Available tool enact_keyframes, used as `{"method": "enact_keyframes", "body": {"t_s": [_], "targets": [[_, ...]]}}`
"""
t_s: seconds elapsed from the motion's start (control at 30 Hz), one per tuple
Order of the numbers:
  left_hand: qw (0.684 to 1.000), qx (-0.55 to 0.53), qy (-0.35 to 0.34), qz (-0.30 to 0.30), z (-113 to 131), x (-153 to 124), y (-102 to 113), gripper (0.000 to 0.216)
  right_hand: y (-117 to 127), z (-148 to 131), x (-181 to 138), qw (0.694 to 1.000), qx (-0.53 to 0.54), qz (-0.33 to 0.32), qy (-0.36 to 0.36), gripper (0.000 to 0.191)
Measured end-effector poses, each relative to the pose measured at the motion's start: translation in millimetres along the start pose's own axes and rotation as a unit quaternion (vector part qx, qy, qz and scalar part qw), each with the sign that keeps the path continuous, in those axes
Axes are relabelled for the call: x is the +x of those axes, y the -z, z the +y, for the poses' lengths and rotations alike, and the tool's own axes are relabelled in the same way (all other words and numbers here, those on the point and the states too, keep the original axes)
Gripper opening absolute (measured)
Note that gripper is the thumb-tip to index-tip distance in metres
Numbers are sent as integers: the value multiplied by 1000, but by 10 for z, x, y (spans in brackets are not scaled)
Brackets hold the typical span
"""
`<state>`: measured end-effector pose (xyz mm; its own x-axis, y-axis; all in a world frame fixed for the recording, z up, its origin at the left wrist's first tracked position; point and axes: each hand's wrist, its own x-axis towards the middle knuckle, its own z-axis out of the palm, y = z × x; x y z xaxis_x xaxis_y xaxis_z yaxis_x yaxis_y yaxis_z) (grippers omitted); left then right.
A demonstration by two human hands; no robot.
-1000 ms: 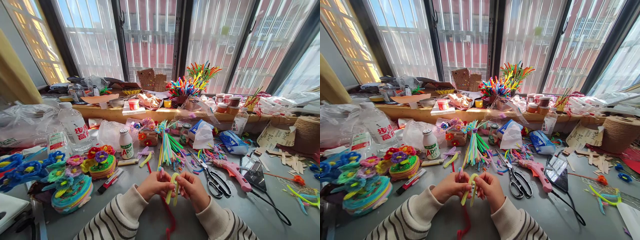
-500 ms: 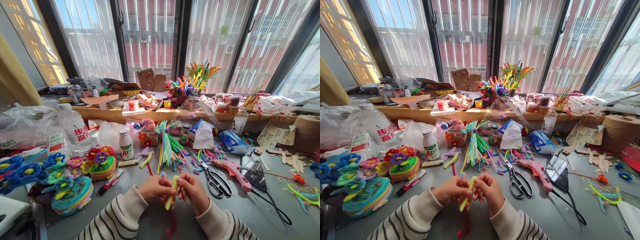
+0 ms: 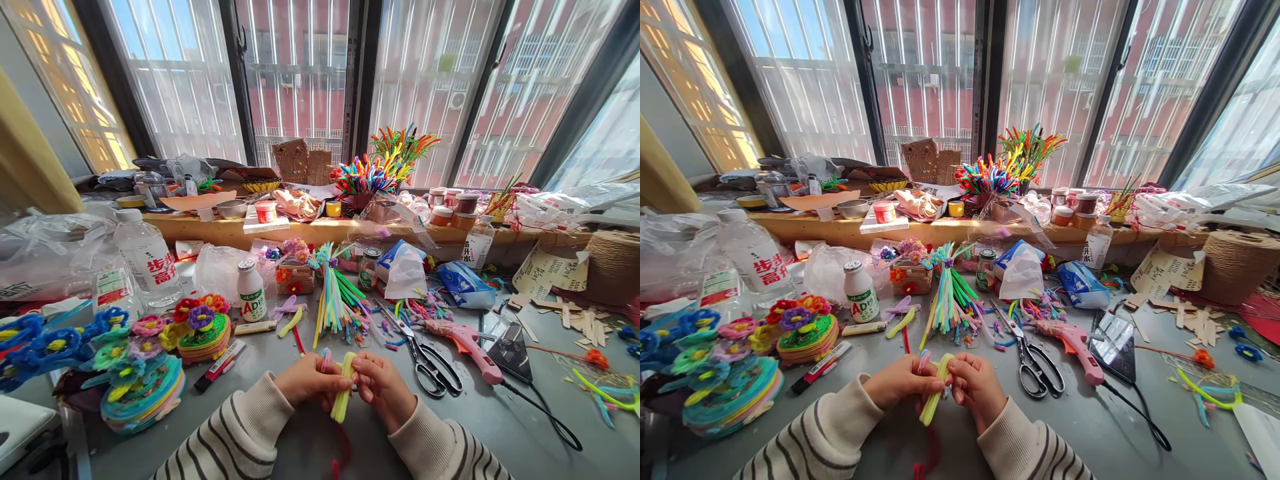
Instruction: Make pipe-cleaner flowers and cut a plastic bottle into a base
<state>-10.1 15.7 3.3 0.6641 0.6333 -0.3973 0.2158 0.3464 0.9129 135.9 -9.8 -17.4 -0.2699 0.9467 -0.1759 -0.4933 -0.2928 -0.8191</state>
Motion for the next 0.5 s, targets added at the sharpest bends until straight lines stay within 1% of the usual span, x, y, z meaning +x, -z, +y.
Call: {"method": "enact_keyframes", "body": {"t_s": [0.27, 0.37, 0.43, 0.5], "targets": [[1000, -7, -13, 3, 11, -10, -9, 36, 3, 33, 27, 998, -30, -4, 60, 34], [999, 10, -42, 1, 38, -27, -19, 34, -12, 33, 16, 997, -47, 16, 63, 34], [999, -4, -51, -18, 46, -32, -24, 33, -14, 33, 9, 996, -55, 27, 60, 34], [998, -33, -36, -46, 38, -31, -23, 35, -4, 23, 5, 997, -58, 26, 54, 34]]}}
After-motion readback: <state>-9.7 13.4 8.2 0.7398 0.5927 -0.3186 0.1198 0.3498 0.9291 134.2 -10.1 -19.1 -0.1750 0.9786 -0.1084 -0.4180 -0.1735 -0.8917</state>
